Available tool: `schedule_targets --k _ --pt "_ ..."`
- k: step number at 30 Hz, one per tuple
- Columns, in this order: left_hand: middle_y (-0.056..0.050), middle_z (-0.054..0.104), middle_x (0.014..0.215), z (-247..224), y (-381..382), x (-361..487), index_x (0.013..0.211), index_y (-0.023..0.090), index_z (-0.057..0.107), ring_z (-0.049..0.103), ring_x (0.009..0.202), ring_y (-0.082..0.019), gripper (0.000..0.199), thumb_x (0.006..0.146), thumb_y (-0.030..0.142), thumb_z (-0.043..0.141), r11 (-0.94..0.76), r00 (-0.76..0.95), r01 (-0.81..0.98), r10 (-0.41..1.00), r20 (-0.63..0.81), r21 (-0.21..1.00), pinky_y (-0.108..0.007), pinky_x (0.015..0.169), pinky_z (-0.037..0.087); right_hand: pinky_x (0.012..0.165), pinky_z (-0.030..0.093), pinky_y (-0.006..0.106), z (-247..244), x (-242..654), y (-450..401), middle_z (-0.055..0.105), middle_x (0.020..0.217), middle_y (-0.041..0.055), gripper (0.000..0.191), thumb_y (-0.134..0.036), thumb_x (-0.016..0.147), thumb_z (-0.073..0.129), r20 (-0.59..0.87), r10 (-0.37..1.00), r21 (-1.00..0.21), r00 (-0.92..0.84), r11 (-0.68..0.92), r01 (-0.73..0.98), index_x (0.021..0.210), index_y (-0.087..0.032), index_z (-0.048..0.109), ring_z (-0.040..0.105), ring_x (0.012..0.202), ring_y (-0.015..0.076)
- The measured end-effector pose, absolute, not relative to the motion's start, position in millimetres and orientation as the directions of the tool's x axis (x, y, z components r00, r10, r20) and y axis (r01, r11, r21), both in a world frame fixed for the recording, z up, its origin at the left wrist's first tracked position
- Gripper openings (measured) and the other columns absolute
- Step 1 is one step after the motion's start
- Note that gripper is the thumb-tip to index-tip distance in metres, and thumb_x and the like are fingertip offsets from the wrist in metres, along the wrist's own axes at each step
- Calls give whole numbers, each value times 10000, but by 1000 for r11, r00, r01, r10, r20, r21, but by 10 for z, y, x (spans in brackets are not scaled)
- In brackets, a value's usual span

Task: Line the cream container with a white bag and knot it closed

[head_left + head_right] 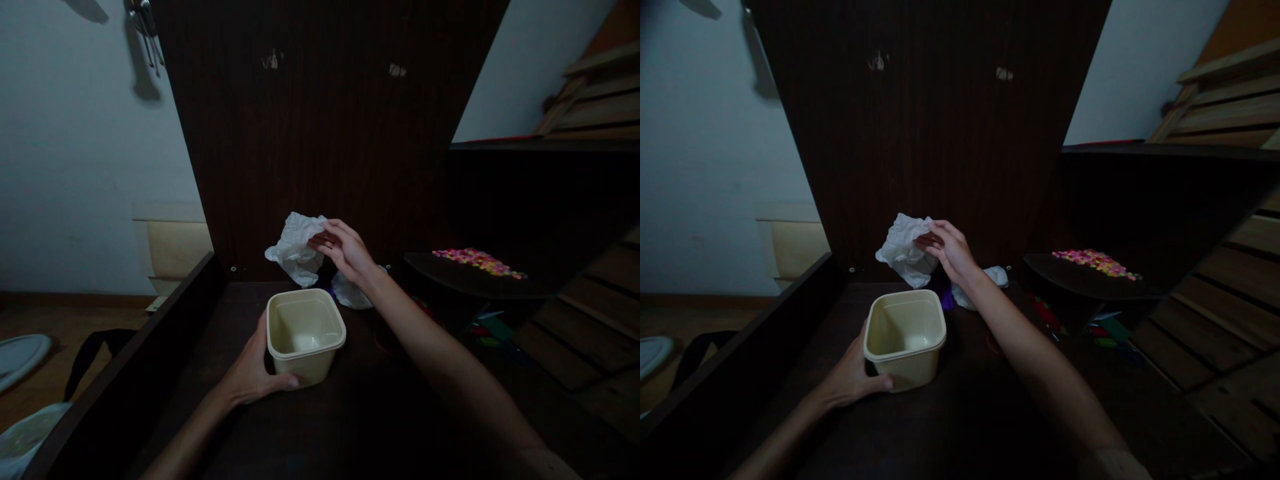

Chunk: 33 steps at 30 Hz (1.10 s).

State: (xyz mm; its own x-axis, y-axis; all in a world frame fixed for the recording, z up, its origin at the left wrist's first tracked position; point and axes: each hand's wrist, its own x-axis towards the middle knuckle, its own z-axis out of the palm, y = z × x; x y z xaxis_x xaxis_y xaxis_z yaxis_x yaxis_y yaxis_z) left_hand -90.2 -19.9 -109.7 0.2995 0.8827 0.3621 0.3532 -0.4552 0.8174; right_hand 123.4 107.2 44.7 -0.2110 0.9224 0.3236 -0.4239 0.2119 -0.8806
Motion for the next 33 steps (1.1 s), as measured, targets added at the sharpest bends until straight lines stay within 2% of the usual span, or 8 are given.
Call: schedule_targets --k 5,10,13,17,21,26,30,33 --pt "-208 135 1695 -1126 -168 -1172 1632 196 40 149 1545 -457 1332 658 898 618 -483 370 290 853 368 826 -639 1243 120 933 526 323 577 1278 916 676 842 -15 140 -309 770 681 426 877 -850 -221 304 -430 830 -233 580 658 869 159" --pt "-146 319 1647 -897 -81 -1264 1570 258 301 311 1519 -350 823 936 781 261 -439 186 45 886 425 897 -558 1227 276 751 500 288 700 1316 774 539 723 -8 88 -273 721 590 504 828 -821 -248 369 -437 697 -223 521 549 722 154" --pt "-154 432 1570 -685 7 -1197 1506 247 374 428 1446 -349 655 983 642 383 -440 28 34 898 439 897 -567 1168 379 582 425 259 708 1315 718 373 609 -25 230 -311 701 586 525 798 -819 -297 377 -433 584 -222 409 416 567 123" --pt "-152 468 1539 -454 122 -1077 1489 255 369 477 1397 -358 689 907 520 626 -480 62 42 876 478 876 -571 1124 434 447 263 225 639 1297 680 208 542 -66 427 -350 660 673 523 789 -841 -321 418 -342 542 -230 281 253 472 84" --pt "-173 443 1543 -331 211 -968 1568 274 240 475 1399 -364 930 828 491 759 -514 127 60 854 504 856 -581 1149 395 428 191 217 569 1329 661 209 488 -85 484 -344 591 708 493 779 -868 -388 410 -280 496 -228 248 200 440 60" --pt "-187 227 1675 -248 274 -880 1631 271 82 228 1542 -397 1253 696 541 871 -696 171 105 716 676 710 -562 1231 264 433 169 215 524 1451 637 286 443 -78 446 -338 545 714 457 709 -882 -537 440 -169 434 -221 298 229 434 61" --pt "-151 208 1693 -150 239 -856 1629 262 157 258 1531 -399 1148 745 582 815 -761 167 78 647 744 644 -555 1235 265 499 303 225 513 1552 600 307 452 -84 397 -277 552 727 452 645 -852 -616 516 -84 412 -206 362 245 478 65" --pt "-139 297 1667 -61 198 -859 1606 250 266 314 1512 -388 1056 756 546 818 -782 83 124 621 779 610 -550 1229 291 772 472 319 502 1600 593 332 477 -76 379 -255 595 726 508 614 -799 -605 598 -64 412 -207 398 342 544 90"
